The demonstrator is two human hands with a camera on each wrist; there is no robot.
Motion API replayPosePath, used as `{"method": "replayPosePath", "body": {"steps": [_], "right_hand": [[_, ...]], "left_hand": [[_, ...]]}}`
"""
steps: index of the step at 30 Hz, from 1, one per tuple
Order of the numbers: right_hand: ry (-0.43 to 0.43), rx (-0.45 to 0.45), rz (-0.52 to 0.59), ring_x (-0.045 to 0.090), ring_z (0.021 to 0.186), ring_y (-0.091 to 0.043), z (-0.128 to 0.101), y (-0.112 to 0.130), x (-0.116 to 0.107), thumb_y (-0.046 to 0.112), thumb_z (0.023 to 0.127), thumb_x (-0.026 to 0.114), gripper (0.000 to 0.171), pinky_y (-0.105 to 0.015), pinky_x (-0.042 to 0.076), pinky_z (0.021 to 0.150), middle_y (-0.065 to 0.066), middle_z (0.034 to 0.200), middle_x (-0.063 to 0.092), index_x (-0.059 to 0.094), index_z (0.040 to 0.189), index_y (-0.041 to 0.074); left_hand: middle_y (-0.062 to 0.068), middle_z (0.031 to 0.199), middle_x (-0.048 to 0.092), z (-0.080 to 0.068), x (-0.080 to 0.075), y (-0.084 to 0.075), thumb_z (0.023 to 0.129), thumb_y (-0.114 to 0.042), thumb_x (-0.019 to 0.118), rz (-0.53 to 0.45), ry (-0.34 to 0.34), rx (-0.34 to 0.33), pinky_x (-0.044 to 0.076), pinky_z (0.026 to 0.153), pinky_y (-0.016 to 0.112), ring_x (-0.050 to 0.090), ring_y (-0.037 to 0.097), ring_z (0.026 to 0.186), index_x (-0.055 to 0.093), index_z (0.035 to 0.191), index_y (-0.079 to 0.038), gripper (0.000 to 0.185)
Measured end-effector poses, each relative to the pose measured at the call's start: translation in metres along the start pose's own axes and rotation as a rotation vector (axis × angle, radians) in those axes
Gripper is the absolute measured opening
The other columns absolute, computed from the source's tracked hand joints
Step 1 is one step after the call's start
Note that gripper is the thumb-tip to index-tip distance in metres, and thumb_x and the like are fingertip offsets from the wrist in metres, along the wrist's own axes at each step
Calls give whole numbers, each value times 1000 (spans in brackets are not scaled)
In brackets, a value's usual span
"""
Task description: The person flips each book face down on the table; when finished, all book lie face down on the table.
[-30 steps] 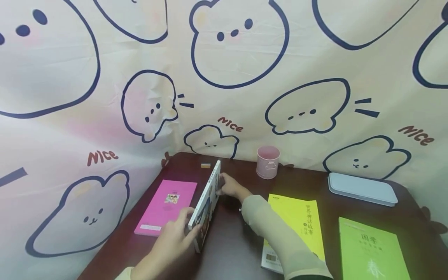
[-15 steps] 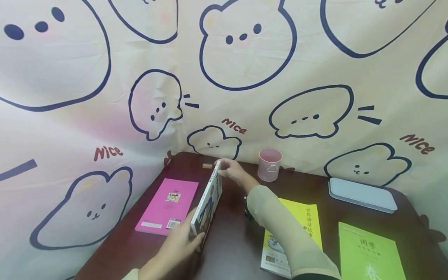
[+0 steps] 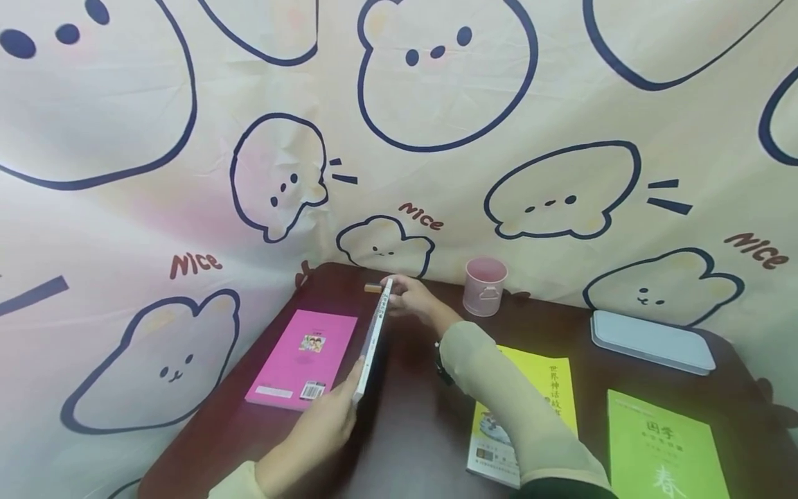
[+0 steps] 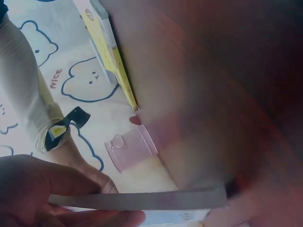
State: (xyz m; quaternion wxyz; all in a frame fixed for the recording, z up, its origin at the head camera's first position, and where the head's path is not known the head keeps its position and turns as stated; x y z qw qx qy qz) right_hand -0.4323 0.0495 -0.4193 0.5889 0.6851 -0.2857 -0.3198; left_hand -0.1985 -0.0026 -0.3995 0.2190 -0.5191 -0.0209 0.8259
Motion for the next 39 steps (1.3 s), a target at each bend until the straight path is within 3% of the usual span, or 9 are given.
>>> {"method": "replayPosePath", "body": {"steps": [6, 9, 16, 22, 24, 27, 31, 37, 39], "right_hand": [[28, 116, 145, 56, 93, -28, -14, -20, -22, 14, 93, 39, 30, -40, 47, 77, -16, 110, 50, 47, 122, 9], [-14, 180, 147, 57, 90, -29, -20, -29, -37, 23, 92, 41, 33, -39, 47, 75, -18, 107, 53, 49, 116, 2], [-142, 263, -207, 61, 69, -21, -28, -43, -58, 9, 79, 58, 27, -31, 51, 60, -15, 87, 61, 59, 103, -4], [-216, 292, -381, 59, 57, -19, -39, -56, -65, 0, 74, 59, 17, -30, 50, 51, -14, 76, 60, 63, 89, -6], [-223, 297, -421, 58, 55, -20, -42, -62, -67, 0, 74, 59, 13, -30, 50, 50, -14, 73, 59, 63, 84, -6], [-227, 311, -478, 59, 54, -20, -42, -73, -67, 1, 75, 60, 8, -31, 50, 49, -13, 70, 59, 63, 80, -4], [-219, 321, -549, 59, 52, -20, -40, -82, -66, 1, 76, 59, 4, -31, 50, 47, -12, 69, 58, 61, 78, -2], [-153, 334, -658, 59, 58, -22, -41, -79, -59, -6, 73, 59, 11, -31, 50, 49, -11, 76, 56, 59, 83, -1], [-142, 323, -721, 58, 60, -22, -40, -76, -59, -7, 72, 59, 12, -30, 50, 50, -9, 77, 55, 58, 83, 0]], "left_hand": [[16, 105, 59, 9, 17, -14, 70, -3, 62, 71, 74, 62, 49, 51, 31, 62, 22, 71, 31, 134, -7, 72], [17, 103, 59, 12, 25, -20, 67, -4, 65, 73, 98, 89, 48, 50, 33, 62, 23, 71, 32, 135, -10, 75], [6, 82, 61, 15, 41, -23, 60, -9, 71, 102, 163, 144, 43, 46, 26, 56, 14, 61, 46, 127, -13, 71], [1, 88, 64, 13, 55, -22, 59, -21, 73, 125, 227, 188, 44, 49, 28, 58, 17, 67, 59, 113, -15, 56], [-2, 90, 64, 11, 62, -20, 59, -27, 74, 138, 269, 205, 45, 51, 29, 57, 18, 69, 61, 109, -19, 52], [0, 98, 63, 6, 71, -13, 61, -32, 75, 109, 342, 222, 48, 66, 37, 59, 24, 82, 65, 102, -21, 44], [5, 113, 57, 0, 78, -2, 63, -32, 74, 43, 433, 224, 41, 84, 44, 52, 33, 101, 67, 98, -23, 37], [8, 124, 49, 0, 78, 16, 63, -33, 74, 42, 526, 149, 39, 87, 43, 45, 38, 109, 64, 106, -28, 44], [7, 123, 50, 1, 78, 17, 64, -35, 73, 55, 530, 159, 40, 86, 44, 46, 38, 108, 63, 106, -28, 44]]}}
Point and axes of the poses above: each hand's wrist, its own z-axis towards the middle knuckle, its own x-axis out of the palm, y = z × x, the point moved 9 cm from there along z, towards the middle knuckle
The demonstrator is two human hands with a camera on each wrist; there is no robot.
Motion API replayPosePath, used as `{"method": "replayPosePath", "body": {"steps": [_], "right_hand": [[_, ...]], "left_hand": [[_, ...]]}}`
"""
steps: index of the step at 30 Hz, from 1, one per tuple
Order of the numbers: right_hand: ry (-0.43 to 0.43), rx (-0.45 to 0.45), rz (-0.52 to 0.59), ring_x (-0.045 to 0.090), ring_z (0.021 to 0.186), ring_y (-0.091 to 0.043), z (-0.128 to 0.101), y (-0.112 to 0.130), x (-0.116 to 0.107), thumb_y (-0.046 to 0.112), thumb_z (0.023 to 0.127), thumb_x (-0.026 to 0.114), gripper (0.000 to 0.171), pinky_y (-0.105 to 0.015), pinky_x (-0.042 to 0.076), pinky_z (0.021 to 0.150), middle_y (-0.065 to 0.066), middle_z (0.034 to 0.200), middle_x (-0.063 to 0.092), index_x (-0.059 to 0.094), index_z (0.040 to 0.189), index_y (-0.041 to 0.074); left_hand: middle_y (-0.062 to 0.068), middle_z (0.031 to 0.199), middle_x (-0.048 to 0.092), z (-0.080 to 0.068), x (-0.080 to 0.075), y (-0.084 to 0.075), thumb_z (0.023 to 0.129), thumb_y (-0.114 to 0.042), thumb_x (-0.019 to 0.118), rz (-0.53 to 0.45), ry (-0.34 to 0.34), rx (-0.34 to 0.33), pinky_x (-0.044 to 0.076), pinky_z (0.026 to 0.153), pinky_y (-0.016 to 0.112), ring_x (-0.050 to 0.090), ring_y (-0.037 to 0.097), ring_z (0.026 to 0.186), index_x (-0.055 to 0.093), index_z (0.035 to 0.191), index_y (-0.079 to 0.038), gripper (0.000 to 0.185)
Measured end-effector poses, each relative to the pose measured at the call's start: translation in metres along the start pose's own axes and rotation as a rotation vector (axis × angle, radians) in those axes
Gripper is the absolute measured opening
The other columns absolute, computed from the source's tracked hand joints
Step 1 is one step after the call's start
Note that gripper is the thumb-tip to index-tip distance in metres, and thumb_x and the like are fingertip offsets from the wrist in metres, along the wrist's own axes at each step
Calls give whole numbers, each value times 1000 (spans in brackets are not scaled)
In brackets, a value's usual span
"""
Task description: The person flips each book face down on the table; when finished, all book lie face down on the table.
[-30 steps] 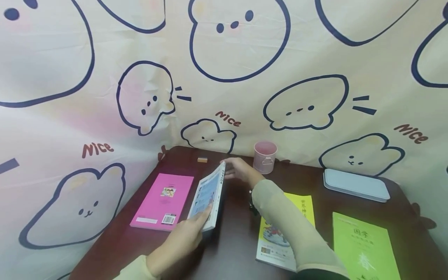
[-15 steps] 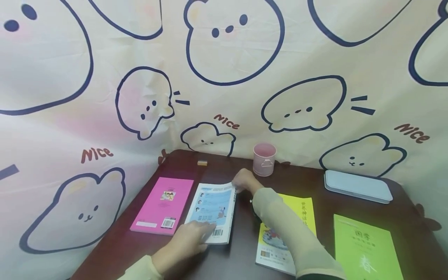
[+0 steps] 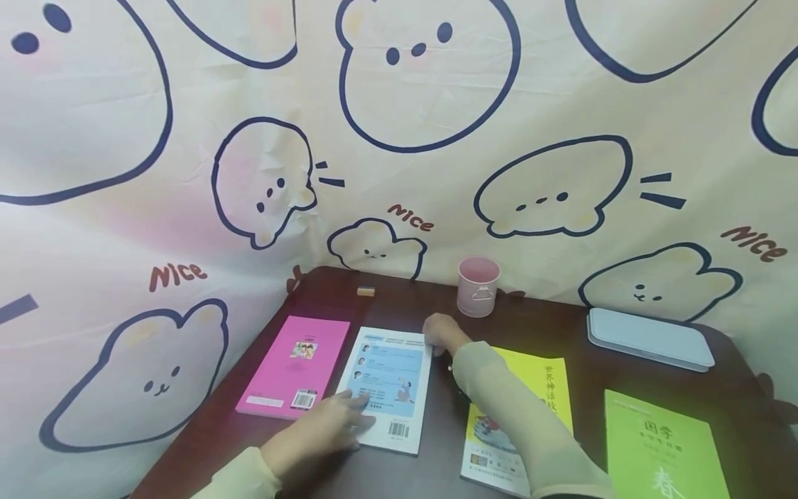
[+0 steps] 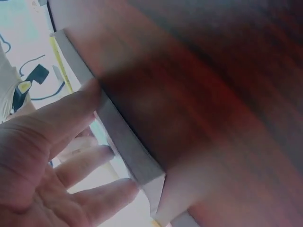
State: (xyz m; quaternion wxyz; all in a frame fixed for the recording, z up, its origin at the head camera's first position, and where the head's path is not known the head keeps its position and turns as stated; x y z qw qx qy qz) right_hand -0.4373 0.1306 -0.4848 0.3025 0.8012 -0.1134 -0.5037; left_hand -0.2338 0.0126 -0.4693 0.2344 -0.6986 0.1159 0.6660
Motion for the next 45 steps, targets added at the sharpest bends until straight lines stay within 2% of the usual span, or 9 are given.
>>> {"method": "replayPosePath", "body": {"steps": [4, 17, 24, 30, 33, 36, 40, 43, 45], "right_hand": [[-41, -15, -87, 55, 63, -19, -1, -2, -2, -5, 71, 60, 12, -27, 48, 51, -7, 75, 54, 59, 81, 2], [-107, -60, -204, 52, 57, -16, 2, 2, -1, 1, 77, 59, 10, -24, 43, 48, -5, 73, 54, 60, 86, 4], [-95, -42, -216, 52, 57, -16, 2, -2, 3, 8, 77, 63, 12, -24, 43, 47, -6, 74, 54, 60, 87, 3], [-141, -42, -246, 53, 62, -18, -1, -6, -3, 9, 77, 64, 14, -28, 45, 54, -7, 76, 57, 61, 89, 4], [-153, -59, -276, 55, 79, -21, -9, -14, -12, 10, 77, 63, 27, -35, 47, 71, -10, 93, 60, 60, 103, 2], [-167, -77, -319, 51, 96, -23, -21, -20, -26, 13, 79, 62, 37, -38, 41, 84, -11, 109, 57, 56, 114, 3], [-190, -66, -340, 51, 100, -24, -41, -31, -55, 17, 79, 62, 36, -40, 43, 81, -9, 111, 57, 57, 113, 5], [-184, -10, -353, 52, 100, -24, -56, -52, -74, 19, 79, 62, 35, -41, 44, 77, -7, 111, 57, 58, 112, 8], [-171, 33, -368, 51, 101, -24, -65, -71, -83, 21, 78, 64, 37, -42, 44, 77, -6, 112, 56, 58, 113, 9]], "left_hand": [[5, 121, 51, 2, 1, -4, 66, -38, 72, 37, -7, 27, 43, 82, 44, 49, 36, 105, 62, 107, -31, 43], [3, 123, 50, 3, 4, 2, 70, -40, 68, 22, -8, 39, 43, 81, 45, 48, 35, 107, 59, 111, -32, 43], [0, 124, 49, 1, 7, 5, 73, -41, 66, 19, -13, 55, 43, 82, 44, 47, 30, 110, 58, 112, -32, 41], [-1, 124, 49, 2, 4, 2, 73, -41, 66, 28, -47, 76, 44, 81, 42, 47, 28, 110, 58, 113, -32, 42], [1, 125, 48, 11, 6, -5, 71, -42, 67, 26, -20, 77, 42, 82, 45, 46, 30, 111, 58, 113, -32, 43], [5, 125, 48, 19, 3, -13, 69, -44, 68, 18, 11, 67, 41, 83, 46, 45, 30, 112, 60, 111, -29, 45], [8, 120, 52, 34, -10, -36, 72, -44, 65, 4, -17, 91, 41, 84, 42, 47, 26, 110, 62, 110, -22, 44], [7, 116, 55, 44, -18, -66, 78, -40, 60, -54, -63, 161, 42, 84, 38, 50, 22, 106, 60, 112, -17, 41], [5, 113, 57, 50, -17, -88, 81, -37, 57, -143, -62, 204, 43, 84, 35, 52, 19, 104, 58, 113, -14, 40]]}}
Point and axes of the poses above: each hand's wrist, its own z-axis towards the middle knuckle, its own x-axis out of the palm, y = z × x, the point moved 9 cm from there along z, towards the middle knuckle
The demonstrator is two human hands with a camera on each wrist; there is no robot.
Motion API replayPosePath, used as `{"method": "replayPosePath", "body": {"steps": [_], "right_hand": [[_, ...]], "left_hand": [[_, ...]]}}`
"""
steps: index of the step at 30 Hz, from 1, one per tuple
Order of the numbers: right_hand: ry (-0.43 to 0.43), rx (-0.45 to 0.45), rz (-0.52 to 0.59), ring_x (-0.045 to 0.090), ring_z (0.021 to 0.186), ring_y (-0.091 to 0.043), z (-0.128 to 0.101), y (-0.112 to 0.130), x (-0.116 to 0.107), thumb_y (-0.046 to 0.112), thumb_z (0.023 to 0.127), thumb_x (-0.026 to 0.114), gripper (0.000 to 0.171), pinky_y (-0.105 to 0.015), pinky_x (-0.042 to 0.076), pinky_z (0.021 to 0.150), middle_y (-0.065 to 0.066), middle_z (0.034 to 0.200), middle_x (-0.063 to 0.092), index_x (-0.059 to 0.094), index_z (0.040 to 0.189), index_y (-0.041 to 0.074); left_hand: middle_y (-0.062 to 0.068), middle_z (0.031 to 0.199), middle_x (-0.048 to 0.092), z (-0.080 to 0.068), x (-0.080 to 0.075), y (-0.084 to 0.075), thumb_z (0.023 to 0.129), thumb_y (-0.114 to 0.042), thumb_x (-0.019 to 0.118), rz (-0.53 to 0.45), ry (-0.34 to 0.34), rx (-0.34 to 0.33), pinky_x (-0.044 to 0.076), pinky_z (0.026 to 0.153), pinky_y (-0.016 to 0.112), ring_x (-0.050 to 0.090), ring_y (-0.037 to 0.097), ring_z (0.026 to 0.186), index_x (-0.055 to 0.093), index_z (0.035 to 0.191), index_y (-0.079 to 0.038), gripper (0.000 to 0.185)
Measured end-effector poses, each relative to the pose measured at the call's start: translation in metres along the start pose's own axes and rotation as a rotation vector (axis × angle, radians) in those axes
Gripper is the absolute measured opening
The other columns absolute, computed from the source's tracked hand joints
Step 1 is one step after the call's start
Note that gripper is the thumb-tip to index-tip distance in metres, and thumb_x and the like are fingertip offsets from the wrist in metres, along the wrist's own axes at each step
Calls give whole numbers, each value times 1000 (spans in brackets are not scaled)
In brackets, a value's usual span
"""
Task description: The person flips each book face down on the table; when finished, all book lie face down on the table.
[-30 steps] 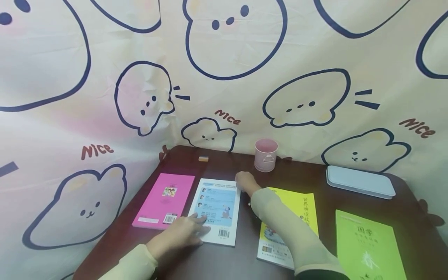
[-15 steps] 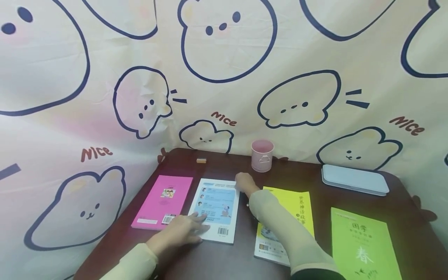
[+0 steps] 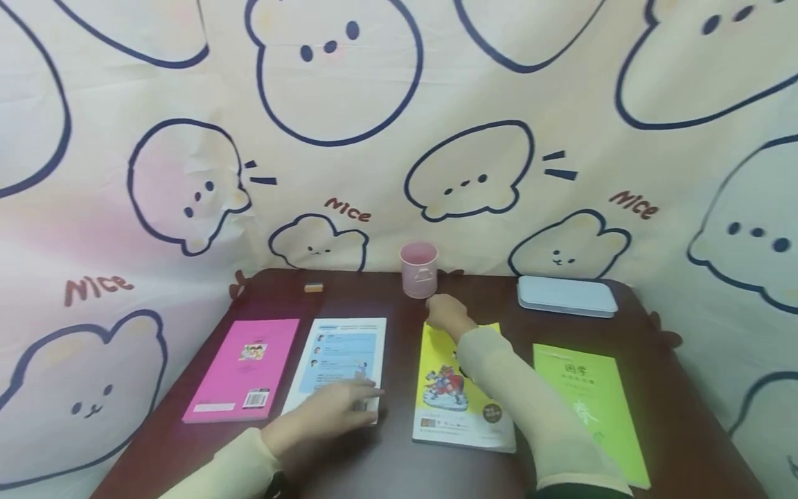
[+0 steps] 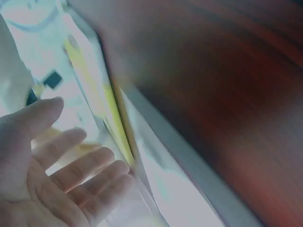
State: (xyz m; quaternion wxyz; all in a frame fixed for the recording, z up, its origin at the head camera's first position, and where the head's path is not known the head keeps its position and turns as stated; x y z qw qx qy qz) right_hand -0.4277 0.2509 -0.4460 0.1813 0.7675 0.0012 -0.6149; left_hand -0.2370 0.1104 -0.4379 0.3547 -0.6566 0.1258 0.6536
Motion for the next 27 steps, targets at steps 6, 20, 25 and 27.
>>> {"method": "replayPosePath", "body": {"steps": [6, 20, 25, 27], "right_hand": [[68, 60, -1, 50, 97, -24, -16, -42, 11, 26, 75, 67, 43, -43, 42, 79, -7, 111, 56, 58, 113, 9], [65, 97, -122, 46, 85, -22, -26, -106, 15, 21, 66, 75, 58, -42, 42, 72, -10, 108, 48, 50, 117, 8], [75, 165, -139, 45, 82, -24, -22, -121, 17, 18, 68, 71, 55, -40, 42, 65, -13, 111, 45, 48, 117, 10], [78, 179, -118, 45, 81, -24, -23, -125, 19, 16, 69, 69, 54, -39, 41, 65, -13, 111, 44, 47, 117, 11]], "left_hand": [[2, 111, 57, 11, 37, -26, 83, -35, 55, -350, 136, -110, 44, 80, 29, 52, 8, 95, 48, 124, -9, 48], [33, 114, 39, 18, 62, -32, 79, -17, 59, -1370, 151, -714, 39, 76, 58, 37, 50, 105, 29, 126, 12, 62], [39, 116, 33, 20, 69, -36, 80, -19, 56, -1461, 127, -820, 39, 69, 62, 29, 55, 109, 24, 127, 12, 65], [36, 114, 35, 20, 76, -35, 78, -20, 57, -1479, 104, -872, 41, 65, 60, 33, 52, 107, 23, 126, 12, 67]]}}
Point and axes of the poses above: each hand's wrist, its own z-axis towards the middle knuckle, its own x-axis out of the palm, y = z × x, the point moved 9 cm from there along z, towards the middle knuckle
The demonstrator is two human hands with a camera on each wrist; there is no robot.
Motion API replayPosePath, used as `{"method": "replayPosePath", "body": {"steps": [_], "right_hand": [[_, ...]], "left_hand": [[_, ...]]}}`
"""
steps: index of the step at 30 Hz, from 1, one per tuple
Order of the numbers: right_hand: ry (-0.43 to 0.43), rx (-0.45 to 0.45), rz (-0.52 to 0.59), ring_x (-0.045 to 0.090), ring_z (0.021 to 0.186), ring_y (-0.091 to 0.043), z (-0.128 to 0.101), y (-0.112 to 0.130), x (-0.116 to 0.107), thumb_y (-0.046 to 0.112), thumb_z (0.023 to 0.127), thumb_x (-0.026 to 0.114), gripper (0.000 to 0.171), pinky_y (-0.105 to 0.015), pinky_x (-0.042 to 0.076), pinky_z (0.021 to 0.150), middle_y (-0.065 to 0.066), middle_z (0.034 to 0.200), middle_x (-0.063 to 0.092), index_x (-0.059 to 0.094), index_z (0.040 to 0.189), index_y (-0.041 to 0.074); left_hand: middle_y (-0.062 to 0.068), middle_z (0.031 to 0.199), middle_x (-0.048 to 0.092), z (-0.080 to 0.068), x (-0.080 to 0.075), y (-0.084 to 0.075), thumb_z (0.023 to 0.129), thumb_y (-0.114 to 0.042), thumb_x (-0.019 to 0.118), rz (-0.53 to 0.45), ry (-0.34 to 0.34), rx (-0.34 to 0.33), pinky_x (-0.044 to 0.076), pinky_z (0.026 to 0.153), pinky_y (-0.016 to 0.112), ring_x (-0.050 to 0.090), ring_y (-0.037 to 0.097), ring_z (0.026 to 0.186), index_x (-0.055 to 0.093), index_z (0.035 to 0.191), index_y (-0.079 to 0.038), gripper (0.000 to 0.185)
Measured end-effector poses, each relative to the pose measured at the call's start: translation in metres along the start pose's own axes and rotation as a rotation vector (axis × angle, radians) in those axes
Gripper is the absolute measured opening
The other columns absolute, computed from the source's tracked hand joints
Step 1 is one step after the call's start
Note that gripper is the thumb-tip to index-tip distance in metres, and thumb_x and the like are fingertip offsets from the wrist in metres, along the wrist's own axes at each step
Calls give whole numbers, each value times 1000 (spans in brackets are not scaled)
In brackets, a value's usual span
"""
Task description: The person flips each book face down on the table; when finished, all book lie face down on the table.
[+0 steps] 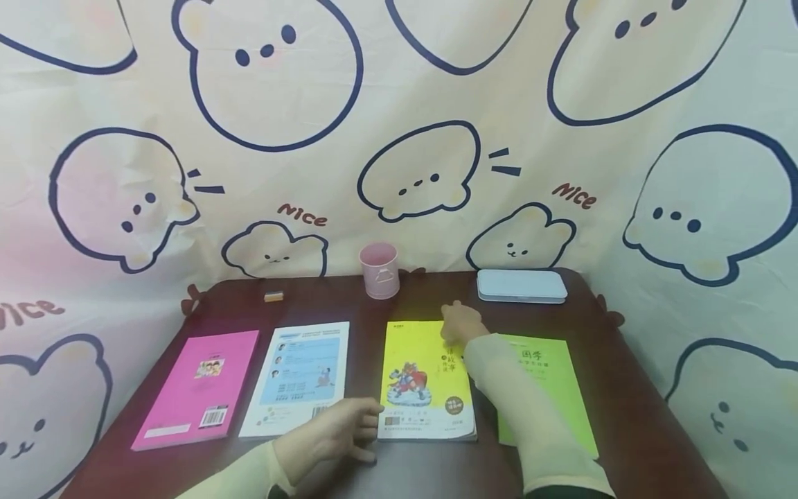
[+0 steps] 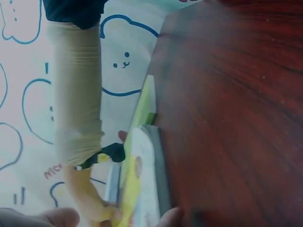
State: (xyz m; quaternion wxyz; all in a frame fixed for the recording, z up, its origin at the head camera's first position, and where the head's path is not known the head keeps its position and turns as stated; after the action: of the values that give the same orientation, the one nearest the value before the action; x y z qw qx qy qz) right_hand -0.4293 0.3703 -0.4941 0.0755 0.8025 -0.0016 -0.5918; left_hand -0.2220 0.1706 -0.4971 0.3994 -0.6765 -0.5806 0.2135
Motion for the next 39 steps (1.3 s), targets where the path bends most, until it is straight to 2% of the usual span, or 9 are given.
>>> {"method": "replayPosePath", "body": {"steps": [7, 11, 16, 20, 24, 27, 32, 35, 39], "right_hand": [[-14, 9, 110, 43, 90, -25, -4, 5, 3, 15, 73, 63, 64, -40, 40, 78, -17, 123, 40, 34, 129, 3], [-9, 42, 116, 45, 83, -27, -6, 0, -1, 14, 72, 64, 60, -39, 41, 70, -18, 118, 39, 39, 125, 4], [34, 15, 78, 46, 78, -26, -1, 0, 1, 16, 72, 64, 61, -34, 40, 61, -21, 118, 35, 39, 125, 1], [113, 21, 209, 47, 76, -23, 0, -4, 2, 8, 75, 60, 55, -31, 42, 55, -17, 116, 42, 39, 125, 0], [166, 17, 351, 46, 62, -18, -2, -5, -4, -6, 77, 48, 39, -28, 42, 48, -14, 105, 51, 49, 116, -2], [150, -9, 367, 44, 56, -15, -2, -2, -12, -10, 77, 45, 37, -27, 43, 47, -14, 100, 53, 52, 112, -2], [128, -2, 345, 25, 45, -10, -1, 3, -14, -11, 75, 43, 15, -23, 33, 39, -4, 66, 34, 41, 76, 4], [137, 23, 342, 27, 44, -11, 1, 7, -10, -12, 74, 44, 16, -23, 32, 37, -5, 69, 39, 45, 80, 4], [121, 33, 293, 44, 53, -18, 2, 15, -10, -5, 77, 49, 33, -27, 40, 41, -11, 95, 53, 54, 109, 1]], "left_hand": [[27, 107, 41, 11, -8, 11, 76, -17, 58, -78, -45, -35, 46, 69, 49, 43, 39, 98, 32, 118, 11, 58], [23, 104, 44, 15, -4, 6, 75, -12, 58, -72, -31, -3, 46, 71, 45, 50, 31, 92, 32, 118, 10, 55], [26, 104, 44, 17, 2, 0, 76, -3, 52, -130, 30, 41, 44, 75, 51, 53, 38, 91, 33, 119, 8, 48], [26, 102, 47, 17, 6, -1, 78, 1, 48, -170, 83, 50, 43, 74, 53, 54, 42, 87, 28, 119, 4, 46], [20, 97, 57, 17, 0, -5, 78, 2, 50, -162, 57, 87, 47, 69, 47, 59, 35, 83, 30, 117, 3, 43], [16, 94, 61, 17, -5, -13, 81, -4, 54, -165, 39, 142, 48, 69, 43, 60, 32, 84, 35, 117, 5, 41], [17, 94, 61, 13, -13, -31, 82, -14, 59, -169, 22, 255, 48, 71, 40, 61, 28, 83, 39, 120, 7, 48], [17, 94, 62, 9, -20, -42, 80, -15, 61, -124, -29, 319, 49, 70, 39, 62, 26, 81, 40, 120, 6, 49], [18, 93, 62, 3, -30, -53, 80, -12, 58, -73, -99, 372, 49, 71, 39, 62, 26, 82, 41, 119, 7, 47]]}}
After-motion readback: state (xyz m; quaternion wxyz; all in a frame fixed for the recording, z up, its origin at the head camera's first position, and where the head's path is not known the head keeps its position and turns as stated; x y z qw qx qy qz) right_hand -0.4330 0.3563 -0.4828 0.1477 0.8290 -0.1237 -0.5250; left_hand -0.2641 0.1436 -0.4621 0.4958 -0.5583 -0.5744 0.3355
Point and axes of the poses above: each hand's wrist, its own z-axis towards the middle knuckle, its own x-axis out of the palm, y = z × x, the point moved 9 cm from there along z, towards the middle knuckle
